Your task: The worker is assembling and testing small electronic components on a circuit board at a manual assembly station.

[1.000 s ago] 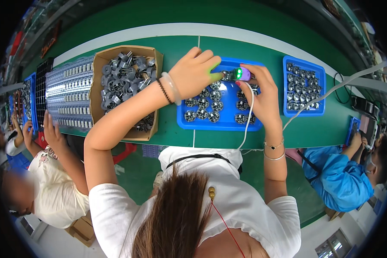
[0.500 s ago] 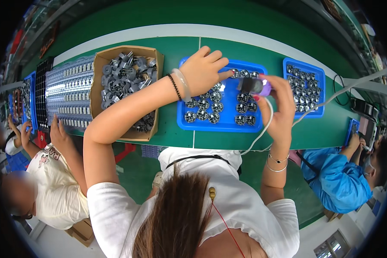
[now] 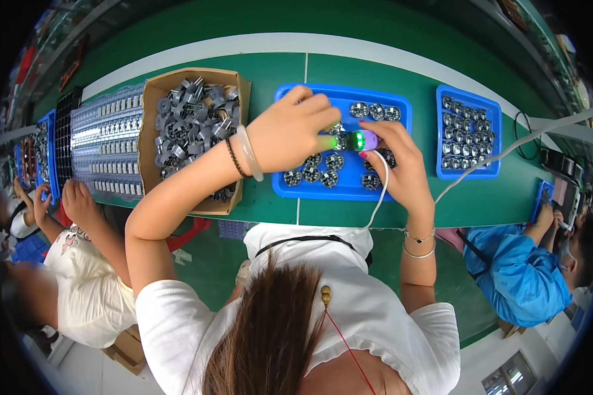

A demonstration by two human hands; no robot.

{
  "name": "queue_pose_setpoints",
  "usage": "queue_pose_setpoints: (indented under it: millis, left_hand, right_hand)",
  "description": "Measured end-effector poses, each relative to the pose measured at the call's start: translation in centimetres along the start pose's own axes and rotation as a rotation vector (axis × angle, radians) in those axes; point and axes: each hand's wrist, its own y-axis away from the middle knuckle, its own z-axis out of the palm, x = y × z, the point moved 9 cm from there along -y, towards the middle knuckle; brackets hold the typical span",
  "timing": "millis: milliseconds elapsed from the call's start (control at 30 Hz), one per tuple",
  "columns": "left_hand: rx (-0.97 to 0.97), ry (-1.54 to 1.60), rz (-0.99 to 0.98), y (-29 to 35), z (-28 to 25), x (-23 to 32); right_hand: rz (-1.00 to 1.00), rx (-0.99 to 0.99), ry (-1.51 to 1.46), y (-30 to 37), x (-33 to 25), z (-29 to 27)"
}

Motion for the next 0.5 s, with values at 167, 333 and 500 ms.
queue_pose_setpoints:
  millis: [167, 333, 500]
  left_hand:
    - [0.043, -0.098, -0.019, 0.9, 2.2, 0.6]
    - [-0.059, -0.131, -0.017, 0.7, 3.3, 0.6]
    - [-0.020, -0.134, 0.012, 0.0, 3.3, 0.2]
  right_hand:
    - [-0.023, 0.032, 0.021, 0.5, 0.2, -0.3]
    - [0.005, 0.209, 0.047, 2.0, -1.4, -3.7]
    - [-0.111, 0.032, 0.085, 2.4, -2.8, -2.5]
